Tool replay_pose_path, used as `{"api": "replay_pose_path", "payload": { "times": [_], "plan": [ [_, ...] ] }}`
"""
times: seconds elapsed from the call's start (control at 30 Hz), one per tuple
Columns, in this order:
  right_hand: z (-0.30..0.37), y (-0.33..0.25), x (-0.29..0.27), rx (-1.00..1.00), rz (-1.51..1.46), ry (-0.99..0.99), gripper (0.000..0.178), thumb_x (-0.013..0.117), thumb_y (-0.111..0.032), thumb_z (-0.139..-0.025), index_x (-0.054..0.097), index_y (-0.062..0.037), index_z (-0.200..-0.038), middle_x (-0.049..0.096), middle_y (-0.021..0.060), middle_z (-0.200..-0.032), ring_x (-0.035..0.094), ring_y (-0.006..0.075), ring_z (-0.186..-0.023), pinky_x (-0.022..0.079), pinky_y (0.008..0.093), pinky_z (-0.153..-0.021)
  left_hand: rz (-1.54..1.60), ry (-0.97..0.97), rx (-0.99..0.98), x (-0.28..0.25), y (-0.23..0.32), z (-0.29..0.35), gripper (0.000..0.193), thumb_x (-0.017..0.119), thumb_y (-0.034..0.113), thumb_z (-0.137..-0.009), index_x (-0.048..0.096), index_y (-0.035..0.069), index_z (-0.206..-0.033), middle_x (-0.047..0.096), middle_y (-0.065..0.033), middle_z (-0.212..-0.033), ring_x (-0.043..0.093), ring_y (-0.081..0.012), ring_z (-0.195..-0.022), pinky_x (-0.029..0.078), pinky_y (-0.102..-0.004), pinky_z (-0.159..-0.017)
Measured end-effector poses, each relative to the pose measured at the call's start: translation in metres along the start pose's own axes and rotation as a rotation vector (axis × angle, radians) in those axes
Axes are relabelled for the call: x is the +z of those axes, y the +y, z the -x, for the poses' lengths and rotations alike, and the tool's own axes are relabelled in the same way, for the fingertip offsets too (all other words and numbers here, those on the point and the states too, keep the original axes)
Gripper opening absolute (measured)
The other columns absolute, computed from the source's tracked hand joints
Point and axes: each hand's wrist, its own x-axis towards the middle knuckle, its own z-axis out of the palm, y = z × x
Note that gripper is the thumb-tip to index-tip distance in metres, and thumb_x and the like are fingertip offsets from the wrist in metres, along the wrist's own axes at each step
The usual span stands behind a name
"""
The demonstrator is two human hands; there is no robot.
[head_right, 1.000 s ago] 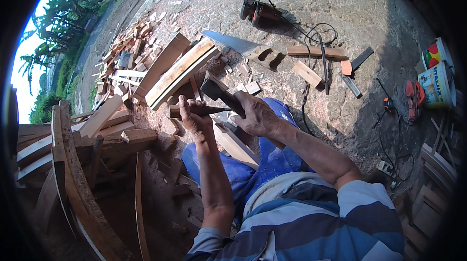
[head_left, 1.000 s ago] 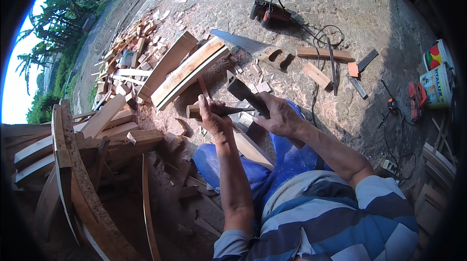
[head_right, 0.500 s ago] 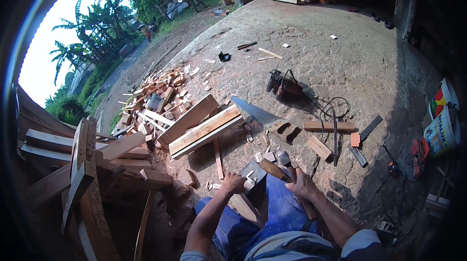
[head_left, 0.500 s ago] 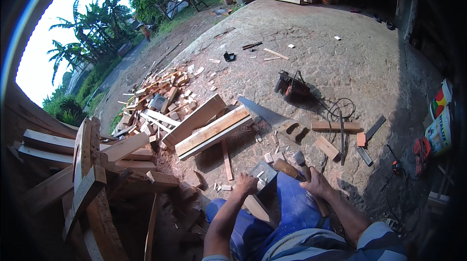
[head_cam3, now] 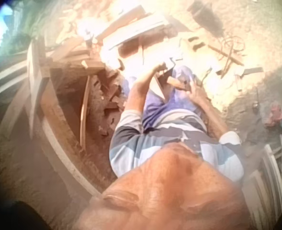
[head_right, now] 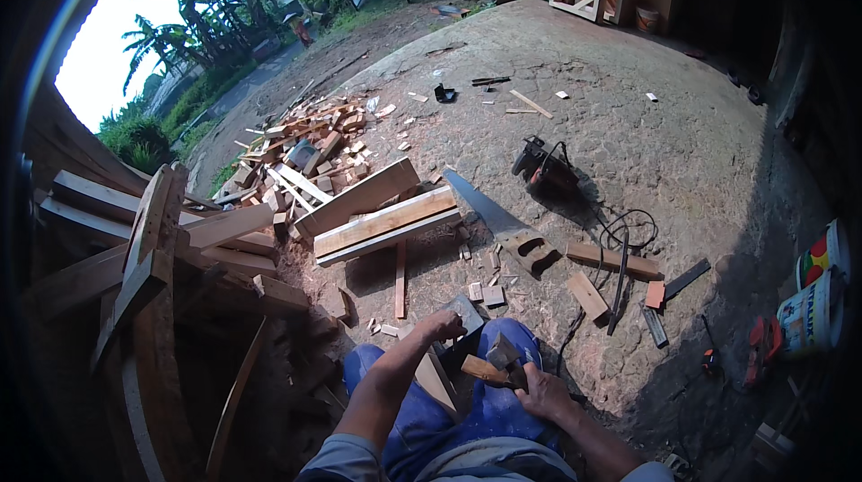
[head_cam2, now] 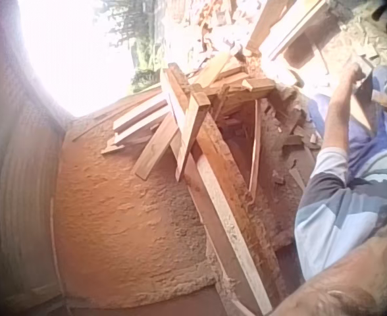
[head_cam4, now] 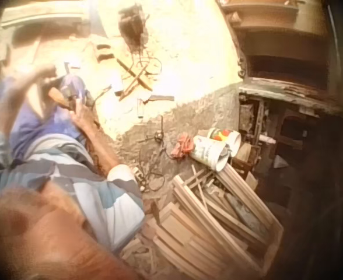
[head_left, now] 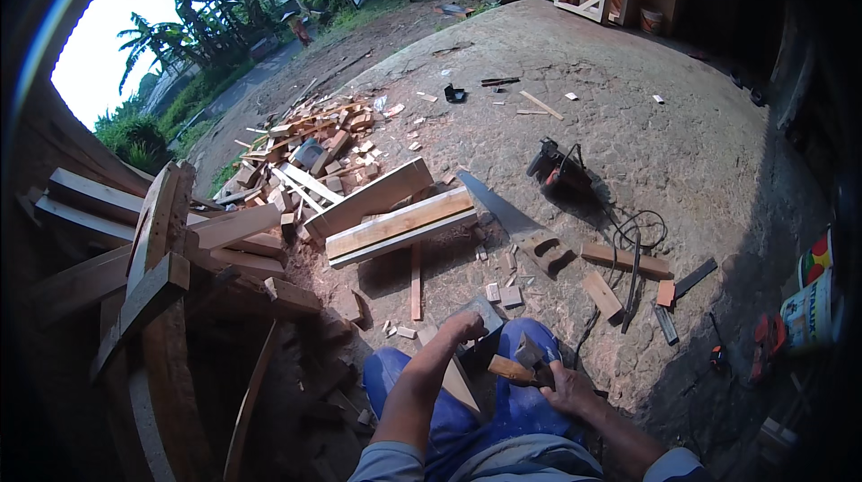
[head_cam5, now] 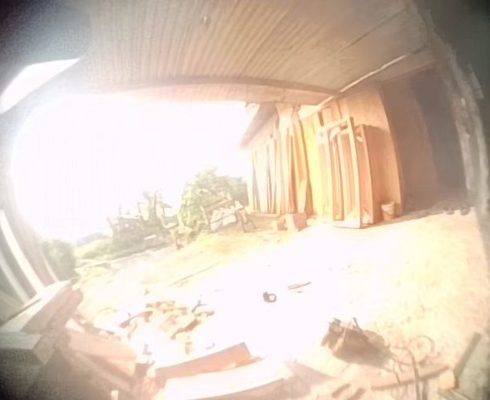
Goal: The person sits on the ground and uses a chisel and mallet to shape a small wooden block. They repeatedly strike the chisel to remove wood shavings and occasionally inspect the piece.
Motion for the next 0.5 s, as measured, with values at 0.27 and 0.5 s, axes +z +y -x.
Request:
{"api": "replay_pose_path", "payload": {
  "times": [0.27, 0.5],
  "plan": [
    [-0.003, -0.002, 0.002, -0.025, -0.001, 0.008, 0.05, 0.07, -0.031, -0.089, 0.042, -0.0052, -0.122, 0.069, 0.0306, -0.099, 0.069, 0.0517, -0.093, 0.056, 0.0581, -0.082, 0.629, 1.285, 0.273, 0.035, -0.003, 0.018, 0.08, 0.073, 0.016, -0.09, 0.035, 0.009, -0.16, 0.049, -0.0247, -0.153, 0.051, -0.0405, -0.139, 0.042, -0.0438, -0.115],
    [-0.003, -0.02, -0.006, -0.116, 0.142, -0.064, 0.044, 0.074, -0.02, -0.087, 0.043, -0.0042, -0.114, 0.064, 0.0234, -0.099, 0.07, 0.0461, -0.089, 0.058, 0.0551, -0.077, 0.614, 1.182, -0.562, 0.138, 0.0, 0.093, 0.12, 0.085, 0.04, -0.078, 0.009, 0.005, -0.165, 0.024, -0.0296, -0.164, 0.024, -0.0446, -0.153, 0.027, -0.0516, -0.123]
  ]
}}
